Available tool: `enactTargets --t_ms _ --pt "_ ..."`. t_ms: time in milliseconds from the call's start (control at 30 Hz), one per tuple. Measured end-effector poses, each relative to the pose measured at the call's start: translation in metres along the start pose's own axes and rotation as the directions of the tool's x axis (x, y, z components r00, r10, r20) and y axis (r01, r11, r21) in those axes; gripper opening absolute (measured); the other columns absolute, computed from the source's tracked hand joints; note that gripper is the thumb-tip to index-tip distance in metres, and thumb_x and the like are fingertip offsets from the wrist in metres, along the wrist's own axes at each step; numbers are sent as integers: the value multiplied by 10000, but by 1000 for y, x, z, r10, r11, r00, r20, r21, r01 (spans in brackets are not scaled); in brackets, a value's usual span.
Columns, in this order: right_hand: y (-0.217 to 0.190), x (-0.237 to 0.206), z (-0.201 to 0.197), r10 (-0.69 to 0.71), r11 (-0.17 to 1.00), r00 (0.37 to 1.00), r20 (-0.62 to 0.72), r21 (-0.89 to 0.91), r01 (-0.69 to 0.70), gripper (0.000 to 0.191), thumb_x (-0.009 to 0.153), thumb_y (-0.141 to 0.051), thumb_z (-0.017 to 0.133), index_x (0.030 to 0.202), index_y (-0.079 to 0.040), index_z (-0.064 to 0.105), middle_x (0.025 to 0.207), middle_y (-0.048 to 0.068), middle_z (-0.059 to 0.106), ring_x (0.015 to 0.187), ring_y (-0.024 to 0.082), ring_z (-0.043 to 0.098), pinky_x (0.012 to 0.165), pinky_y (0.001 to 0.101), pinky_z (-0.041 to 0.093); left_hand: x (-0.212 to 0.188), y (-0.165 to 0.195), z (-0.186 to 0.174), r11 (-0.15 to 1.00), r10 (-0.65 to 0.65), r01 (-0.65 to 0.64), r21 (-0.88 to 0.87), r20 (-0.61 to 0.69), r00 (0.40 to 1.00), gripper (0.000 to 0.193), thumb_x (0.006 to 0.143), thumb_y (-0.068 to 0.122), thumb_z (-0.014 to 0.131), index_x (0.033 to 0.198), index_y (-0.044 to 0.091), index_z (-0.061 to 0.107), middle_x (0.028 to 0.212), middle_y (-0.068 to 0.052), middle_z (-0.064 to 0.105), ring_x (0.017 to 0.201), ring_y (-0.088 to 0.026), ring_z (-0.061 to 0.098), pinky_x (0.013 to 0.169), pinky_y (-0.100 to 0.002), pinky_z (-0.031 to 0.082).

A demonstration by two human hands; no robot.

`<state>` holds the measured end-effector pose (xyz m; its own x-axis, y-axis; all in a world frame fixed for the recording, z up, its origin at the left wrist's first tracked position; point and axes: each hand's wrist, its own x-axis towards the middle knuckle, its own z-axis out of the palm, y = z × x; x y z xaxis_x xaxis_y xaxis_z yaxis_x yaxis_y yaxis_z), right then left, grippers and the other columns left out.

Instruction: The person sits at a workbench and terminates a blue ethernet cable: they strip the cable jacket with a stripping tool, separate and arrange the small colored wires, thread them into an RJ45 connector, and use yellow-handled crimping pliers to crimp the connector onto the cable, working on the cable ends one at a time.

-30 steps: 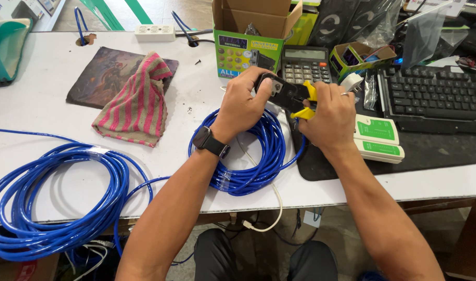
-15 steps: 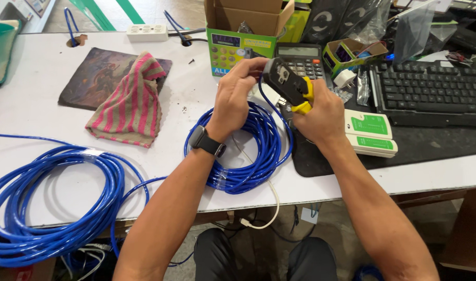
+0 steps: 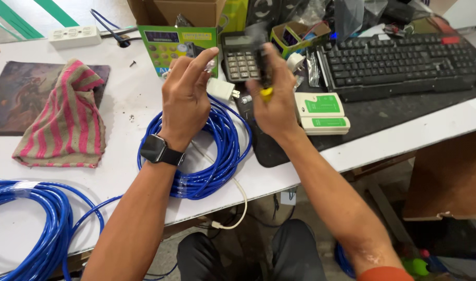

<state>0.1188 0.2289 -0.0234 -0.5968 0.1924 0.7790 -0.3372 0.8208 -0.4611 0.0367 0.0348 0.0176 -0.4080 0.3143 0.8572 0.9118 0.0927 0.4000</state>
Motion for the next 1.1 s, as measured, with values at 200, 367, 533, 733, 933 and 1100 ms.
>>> enactTargets --t_ms 200,367,533,733,933,1100 --pt "12 5 -11 58 979 988 -142 -188 -85 666 1163 -372 649 1621 -72 271 1324 93 537 1223 239 546 1096 409 370 1 12 -4 983 -15 33 -180 104 994 382 931 -28 639 1303 53 627 1151 -151 645 953 -244 666 873 -360 572" --pt "8 2 -14 14 954 989 -148 -295 -58 795 1065 -450 730 1598 -64 283 1339 118 491 1258 288 492 1071 487 295 2 15 0 984 13 18 -176 172 985 262 998 36 675 1259 30 669 1216 -179 628 1043 -265 687 918 -372 567" --pt "-10 3 -18 -63 967 987 -149 -254 23 787 1063 -458 747 1579 -71 295 1311 113 472 1227 267 497 1056 458 315 -3 10 -3 989 -35 66 -134 225 974 240 962 47 684 1199 17 709 1107 -160 663 981 -295 688 865 -382 554" --pt "-31 27 -67 33 905 997 76 -426 3 853 955 -573 806 1532 -66 436 1260 133 551 1169 300 559 1035 499 339 -12 4 -14 982 24 23 -189 245 969 172 986 9 663 1133 40 748 1089 -123 688 948 -299 683 827 -383 537" --pt "-31 29 -122 503 719 781 370 -680 -141 876 729 -627 824 1403 -125 576 1191 231 588 1164 410 545 1013 551 328 -13 0 -20 968 -26 97 -231 293 956 182 947 -11 673 1095 59 752 1088 -102 687 884 -267 677 755 -353 530" --pt "-23 6 -124 733 545 628 261 -778 -312 816 728 -661 804 1311 -114 637 1230 244 620 1207 407 567 1075 546 333 -17 -1 -28 959 -36 114 -260 288 957 198 945 -40 655 1099 58 732 1087 -105 649 922 -267 666 755 -350 536"
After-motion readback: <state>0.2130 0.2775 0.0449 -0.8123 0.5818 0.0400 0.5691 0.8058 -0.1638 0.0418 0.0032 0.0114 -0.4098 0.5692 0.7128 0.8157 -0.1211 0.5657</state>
